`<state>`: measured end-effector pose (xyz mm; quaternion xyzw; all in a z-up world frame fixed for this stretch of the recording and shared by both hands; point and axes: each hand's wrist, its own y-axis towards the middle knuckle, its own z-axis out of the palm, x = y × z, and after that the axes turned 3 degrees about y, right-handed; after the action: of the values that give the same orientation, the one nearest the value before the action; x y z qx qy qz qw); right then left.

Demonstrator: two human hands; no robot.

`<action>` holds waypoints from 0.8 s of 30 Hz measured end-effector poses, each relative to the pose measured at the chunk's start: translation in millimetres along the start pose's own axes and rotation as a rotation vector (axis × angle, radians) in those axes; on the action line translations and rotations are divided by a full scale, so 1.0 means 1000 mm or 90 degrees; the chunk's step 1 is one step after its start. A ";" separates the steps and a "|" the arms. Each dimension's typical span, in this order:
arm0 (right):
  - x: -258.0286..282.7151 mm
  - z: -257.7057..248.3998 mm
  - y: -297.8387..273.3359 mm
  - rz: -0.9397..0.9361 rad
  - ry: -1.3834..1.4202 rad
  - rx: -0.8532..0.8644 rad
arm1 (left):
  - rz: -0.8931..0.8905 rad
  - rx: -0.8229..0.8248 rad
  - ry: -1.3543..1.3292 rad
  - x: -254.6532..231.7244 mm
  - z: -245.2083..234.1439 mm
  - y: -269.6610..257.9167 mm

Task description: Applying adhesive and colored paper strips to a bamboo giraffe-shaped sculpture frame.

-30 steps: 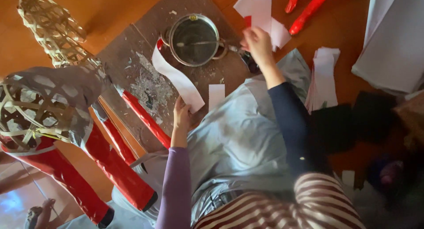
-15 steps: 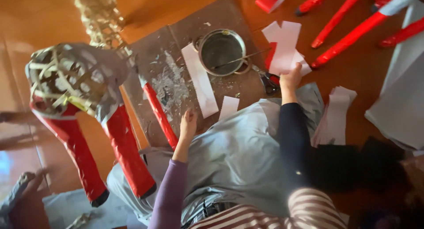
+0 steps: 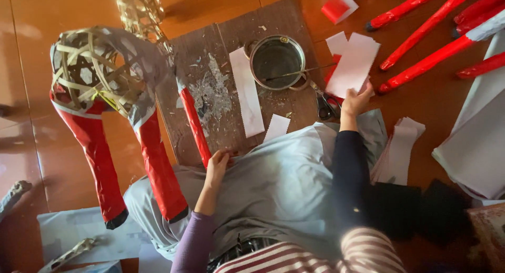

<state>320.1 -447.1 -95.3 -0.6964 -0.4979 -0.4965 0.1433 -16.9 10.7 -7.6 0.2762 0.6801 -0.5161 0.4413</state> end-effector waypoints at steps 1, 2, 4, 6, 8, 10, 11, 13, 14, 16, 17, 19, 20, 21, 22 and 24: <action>0.004 -0.005 0.000 -0.026 0.044 -0.034 | 0.005 -0.006 0.023 0.001 -0.002 -0.001; 0.013 -0.012 -0.003 -0.028 0.041 -0.032 | 0.003 -0.006 0.020 -0.010 -0.001 -0.007; 0.033 -0.025 -0.002 -0.018 -0.045 0.041 | -0.021 0.004 -0.005 -0.036 0.002 -0.012; 0.033 -0.029 -0.002 -0.013 -0.104 0.054 | -0.017 0.013 -0.060 -0.037 0.004 -0.011; 0.059 -0.044 -0.007 -0.010 -0.167 0.070 | -0.016 0.021 -0.119 -0.043 0.005 -0.013; 0.113 -0.065 -0.014 -0.081 0.085 -0.007 | -0.044 0.062 -0.159 -0.053 0.006 -0.012; 0.153 -0.078 -0.030 -0.086 0.083 -0.005 | -0.044 0.062 -0.165 -0.065 0.006 -0.017; 0.234 -0.102 -0.064 0.051 0.430 0.037 | 0.048 0.150 0.016 -0.090 0.006 -0.027; 0.260 -0.108 -0.095 0.048 0.427 0.042 | 0.047 0.148 0.010 -0.098 0.010 -0.032; 0.310 -0.119 -0.161 -0.059 0.402 0.197 | -0.043 0.336 -0.122 -0.113 0.016 -0.043; 0.304 -0.111 -0.198 -0.062 0.402 0.200 | -0.041 0.334 -0.125 -0.115 0.019 -0.045; 0.292 -0.095 -0.273 0.048 0.335 0.505 | -0.096 0.471 -0.385 -0.118 0.026 -0.050; 0.305 -0.093 -0.279 0.046 0.334 0.508 | -0.094 0.469 -0.389 -0.092 0.024 -0.040; 0.318 -0.093 -0.287 0.058 0.238 0.579 | -0.071 0.362 -0.369 -0.065 0.022 -0.033; 0.331 -0.092 -0.295 0.069 0.141 0.647 | -0.053 0.255 -0.345 -0.037 0.019 -0.026; 0.333 -0.079 -0.279 0.018 0.098 0.700 | -0.015 0.157 -0.291 -0.028 0.009 -0.018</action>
<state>47.3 -188.8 137.3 -0.4872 -0.6626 -0.2113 0.5282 -16.0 -1.5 24.4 0.1966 0.4979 -0.6492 0.5404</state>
